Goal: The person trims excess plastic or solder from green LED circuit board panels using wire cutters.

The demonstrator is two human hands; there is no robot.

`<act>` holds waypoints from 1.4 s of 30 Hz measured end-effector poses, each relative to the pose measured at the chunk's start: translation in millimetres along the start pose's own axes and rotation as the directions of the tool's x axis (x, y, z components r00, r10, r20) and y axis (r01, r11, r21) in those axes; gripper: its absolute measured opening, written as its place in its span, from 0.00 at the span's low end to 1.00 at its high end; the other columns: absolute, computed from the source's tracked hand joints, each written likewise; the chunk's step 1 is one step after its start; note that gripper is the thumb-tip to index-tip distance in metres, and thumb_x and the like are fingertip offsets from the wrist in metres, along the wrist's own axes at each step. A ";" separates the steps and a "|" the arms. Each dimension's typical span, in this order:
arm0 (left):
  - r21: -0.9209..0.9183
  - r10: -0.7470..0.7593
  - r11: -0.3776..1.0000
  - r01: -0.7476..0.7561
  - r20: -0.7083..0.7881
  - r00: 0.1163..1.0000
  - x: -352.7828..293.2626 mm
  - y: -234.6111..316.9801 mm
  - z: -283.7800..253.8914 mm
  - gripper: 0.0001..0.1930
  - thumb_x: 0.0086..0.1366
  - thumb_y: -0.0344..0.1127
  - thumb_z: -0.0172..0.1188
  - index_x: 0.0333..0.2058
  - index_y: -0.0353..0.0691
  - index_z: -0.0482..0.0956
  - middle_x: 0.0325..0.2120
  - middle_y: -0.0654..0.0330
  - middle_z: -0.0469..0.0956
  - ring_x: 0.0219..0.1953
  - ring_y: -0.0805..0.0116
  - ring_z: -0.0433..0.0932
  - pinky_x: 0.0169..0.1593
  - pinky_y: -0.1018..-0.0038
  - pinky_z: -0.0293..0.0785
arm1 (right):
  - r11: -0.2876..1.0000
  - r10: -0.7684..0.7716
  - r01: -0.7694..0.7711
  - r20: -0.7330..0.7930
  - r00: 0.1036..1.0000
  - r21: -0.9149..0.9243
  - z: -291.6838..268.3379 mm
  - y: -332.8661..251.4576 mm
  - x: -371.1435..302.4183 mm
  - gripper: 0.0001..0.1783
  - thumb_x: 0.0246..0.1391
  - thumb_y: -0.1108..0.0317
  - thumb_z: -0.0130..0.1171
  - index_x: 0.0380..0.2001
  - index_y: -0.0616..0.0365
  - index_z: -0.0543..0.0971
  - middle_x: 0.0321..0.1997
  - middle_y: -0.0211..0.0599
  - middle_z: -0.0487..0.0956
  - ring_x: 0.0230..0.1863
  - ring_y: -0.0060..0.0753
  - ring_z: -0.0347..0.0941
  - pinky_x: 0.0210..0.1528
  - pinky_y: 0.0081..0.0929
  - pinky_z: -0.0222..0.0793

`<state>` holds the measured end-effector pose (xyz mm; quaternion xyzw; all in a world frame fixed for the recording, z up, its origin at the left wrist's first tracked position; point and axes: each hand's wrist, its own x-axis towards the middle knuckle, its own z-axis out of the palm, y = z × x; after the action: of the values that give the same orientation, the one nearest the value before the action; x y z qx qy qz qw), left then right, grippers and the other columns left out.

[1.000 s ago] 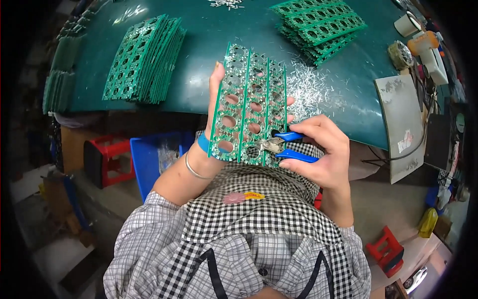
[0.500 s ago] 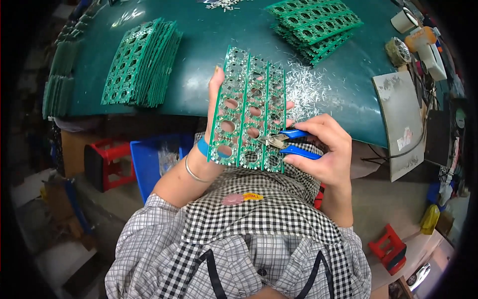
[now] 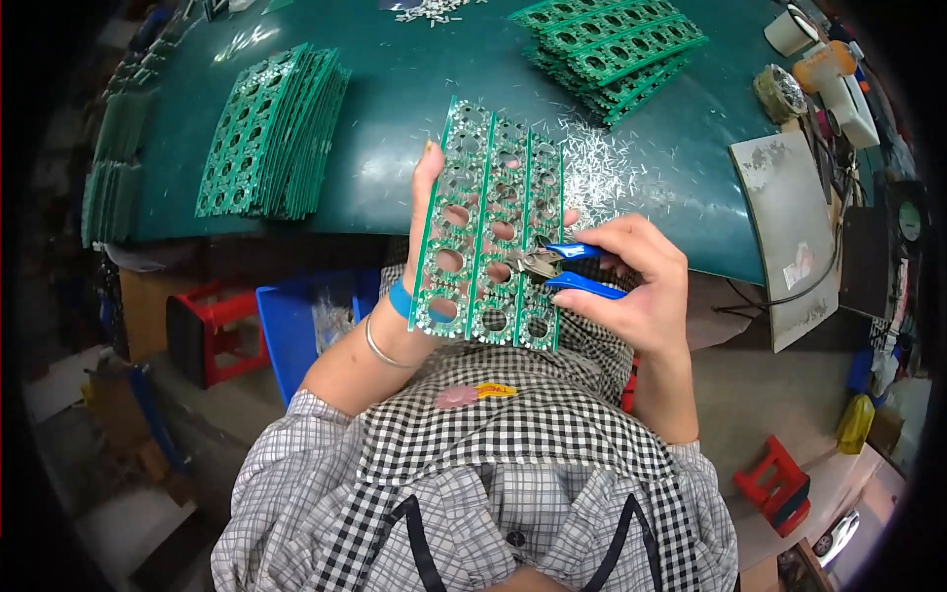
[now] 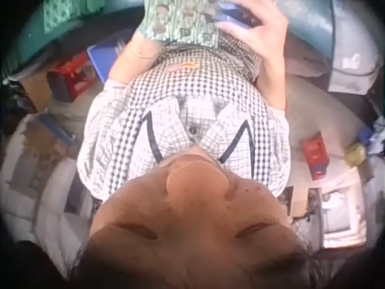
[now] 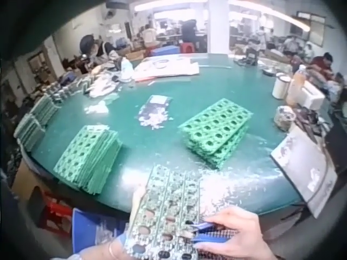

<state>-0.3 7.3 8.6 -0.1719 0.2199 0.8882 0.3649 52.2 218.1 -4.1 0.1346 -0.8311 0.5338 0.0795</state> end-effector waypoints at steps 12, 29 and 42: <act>-0.160 -0.060 0.983 0.087 0.163 0.985 -0.3 -3.6 -4.9 0.48 0.65 0.78 0.39 0.64 0.38 0.68 0.56 0.37 0.75 0.56 0.38 0.77 0.57 0.43 0.76 | 0.998 -0.060 0.061 -0.015 0.998 0.016 1.6 2.6 -1.7 0.29 0.28 0.65 0.85 0.39 0.61 0.86 0.33 0.29 0.80 0.27 0.15 0.68 0.28 0.16 0.63; 0.169 0.006 0.985 0.025 -0.179 0.984 0.9 -3.1 -8.7 0.45 0.61 0.80 0.44 0.59 0.47 0.74 0.39 0.58 0.83 0.31 0.64 0.83 0.22 0.75 0.74 | 0.995 -0.040 0.039 -0.005 0.999 -0.093 -6.1 -0.1 1.2 0.28 0.32 0.64 0.84 0.40 0.59 0.86 0.34 0.34 0.80 0.28 0.23 0.76 0.30 0.21 0.72; 0.181 0.013 0.983 0.015 -0.153 0.988 0.0 -7.3 -2.5 0.43 0.61 0.80 0.45 0.57 0.48 0.75 0.37 0.60 0.83 0.28 0.67 0.81 0.20 0.76 0.74 | 0.997 -0.063 0.058 -0.099 0.993 -0.054 -0.9 10.3 4.9 0.28 0.34 0.60 0.84 0.41 0.59 0.86 0.35 0.34 0.81 0.29 0.20 0.73 0.28 0.21 0.70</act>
<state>5.3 10.7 4.5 -0.2059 0.3271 0.8484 0.3616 44.3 222.3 -11.3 0.1307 -0.8347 0.5160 0.1408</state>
